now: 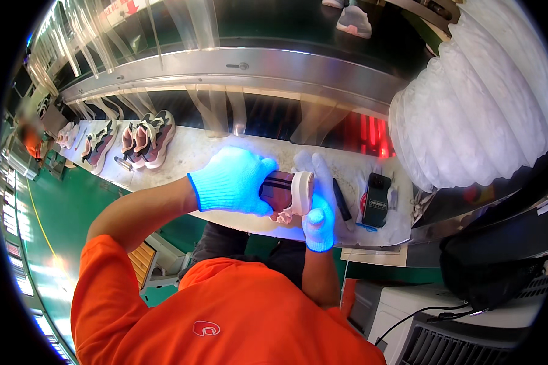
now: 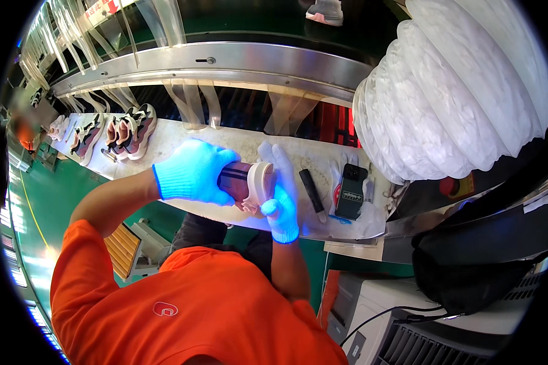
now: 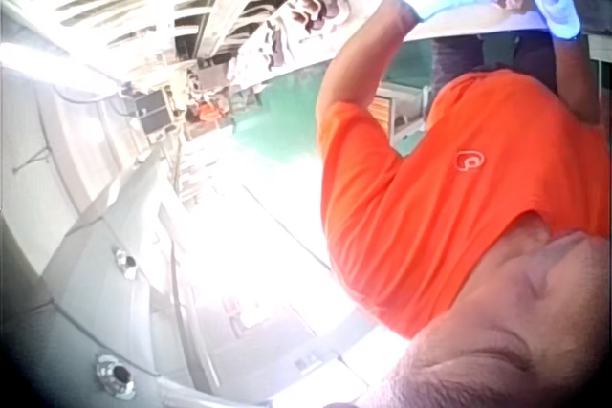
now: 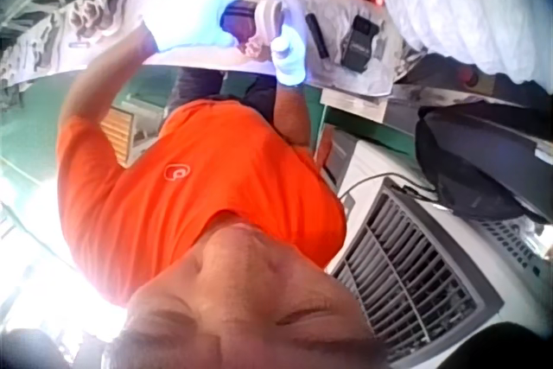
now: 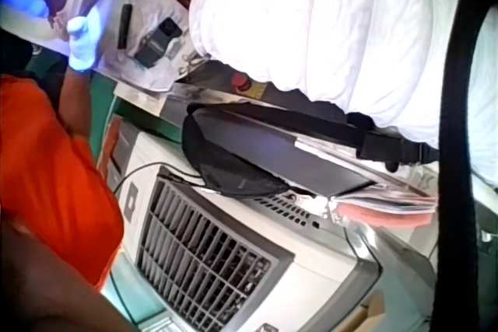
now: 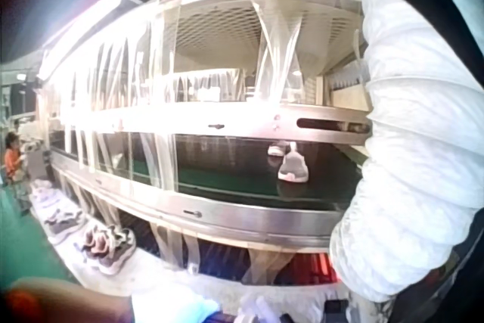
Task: The person assembles a sneaker by hand, pressing the upper onto the sole and smoothing the seams. They handle the shoe repeatedly, rotating it to inspect and adjust the fit of the components. The person places the finished shoe on a table with other sneakers.
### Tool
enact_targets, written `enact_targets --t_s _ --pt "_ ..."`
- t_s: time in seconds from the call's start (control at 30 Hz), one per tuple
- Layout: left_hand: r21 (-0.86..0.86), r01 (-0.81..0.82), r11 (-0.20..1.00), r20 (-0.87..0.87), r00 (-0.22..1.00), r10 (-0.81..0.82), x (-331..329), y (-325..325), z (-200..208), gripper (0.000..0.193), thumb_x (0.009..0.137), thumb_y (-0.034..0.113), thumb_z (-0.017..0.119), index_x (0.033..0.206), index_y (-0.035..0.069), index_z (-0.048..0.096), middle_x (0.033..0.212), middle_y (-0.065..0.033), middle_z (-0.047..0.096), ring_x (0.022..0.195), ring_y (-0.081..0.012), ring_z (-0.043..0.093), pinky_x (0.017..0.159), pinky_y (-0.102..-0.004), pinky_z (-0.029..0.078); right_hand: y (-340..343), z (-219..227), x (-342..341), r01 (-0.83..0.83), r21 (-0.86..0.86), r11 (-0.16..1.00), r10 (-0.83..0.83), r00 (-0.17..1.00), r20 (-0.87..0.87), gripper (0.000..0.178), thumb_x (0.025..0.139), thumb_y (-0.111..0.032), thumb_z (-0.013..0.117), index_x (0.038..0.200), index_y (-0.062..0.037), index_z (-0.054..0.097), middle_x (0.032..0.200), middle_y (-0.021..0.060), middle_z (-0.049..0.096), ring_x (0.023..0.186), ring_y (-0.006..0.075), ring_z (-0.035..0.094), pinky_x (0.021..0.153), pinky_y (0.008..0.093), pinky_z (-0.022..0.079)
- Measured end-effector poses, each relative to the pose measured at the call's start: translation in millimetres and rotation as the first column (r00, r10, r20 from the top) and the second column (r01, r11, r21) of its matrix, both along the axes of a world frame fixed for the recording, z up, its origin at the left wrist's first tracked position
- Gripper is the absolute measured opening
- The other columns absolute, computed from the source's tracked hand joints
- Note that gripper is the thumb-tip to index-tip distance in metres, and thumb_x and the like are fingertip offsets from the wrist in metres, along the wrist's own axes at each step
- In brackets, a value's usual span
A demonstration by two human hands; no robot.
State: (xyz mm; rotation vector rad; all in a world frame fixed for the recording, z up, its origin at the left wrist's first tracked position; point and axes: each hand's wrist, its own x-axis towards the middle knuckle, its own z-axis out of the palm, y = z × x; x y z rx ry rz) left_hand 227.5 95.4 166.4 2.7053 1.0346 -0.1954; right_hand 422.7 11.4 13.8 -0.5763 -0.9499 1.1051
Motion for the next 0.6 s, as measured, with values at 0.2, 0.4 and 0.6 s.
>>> enact_targets --t_s 0.2,0.4,0.6 --pt "0.025 0.027 0.999 0.031 0.999 -0.028 -2.0 -4.3 -2.8 0.079 0.074 0.059 0.094 0.130 0.007 0.077 0.107 -0.0176 0.082 0.094 -0.0388 0.081 0.086 -0.0463 0.064 -4.9 -2.7 -22.2 0.263 -0.045 0.964 -0.259 0.962 0.084 0.107 0.081 -0.073 0.092 0.153 -0.0016 0.057 0.150 0.0214 0.066 0.138 0.0318 0.065 0.121 0.0454 0.050" --pt "0.020 0.053 0.998 0.051 0.997 -0.054 -2.0 -2.2 -3.0 0.071 0.074 0.055 0.094 0.125 0.008 0.078 0.106 -0.0162 0.082 0.093 -0.0379 0.081 0.085 -0.0460 0.065 1.3 -11.2 -23.2 0.289 0.050 0.956 -0.292 0.950 0.111 0.107 0.082 -0.078 0.087 0.149 0.0006 0.060 0.143 0.0223 0.070 0.132 0.0324 0.069 0.117 0.0454 0.053" --pt "0.038 0.086 0.996 0.037 0.995 -0.087 10.7 -3.1 -1.3 0.064 0.077 0.055 0.092 0.119 0.008 0.077 0.101 -0.0157 0.080 0.091 -0.0384 0.080 0.082 -0.0471 0.064 -2.3 -5.3 -18.0 0.293 0.023 0.956 -0.294 0.951 0.101 0.110 0.079 -0.078 0.089 0.150 0.0005 0.060 0.145 0.0199 0.069 0.134 0.0309 0.067 0.117 0.0447 0.053"
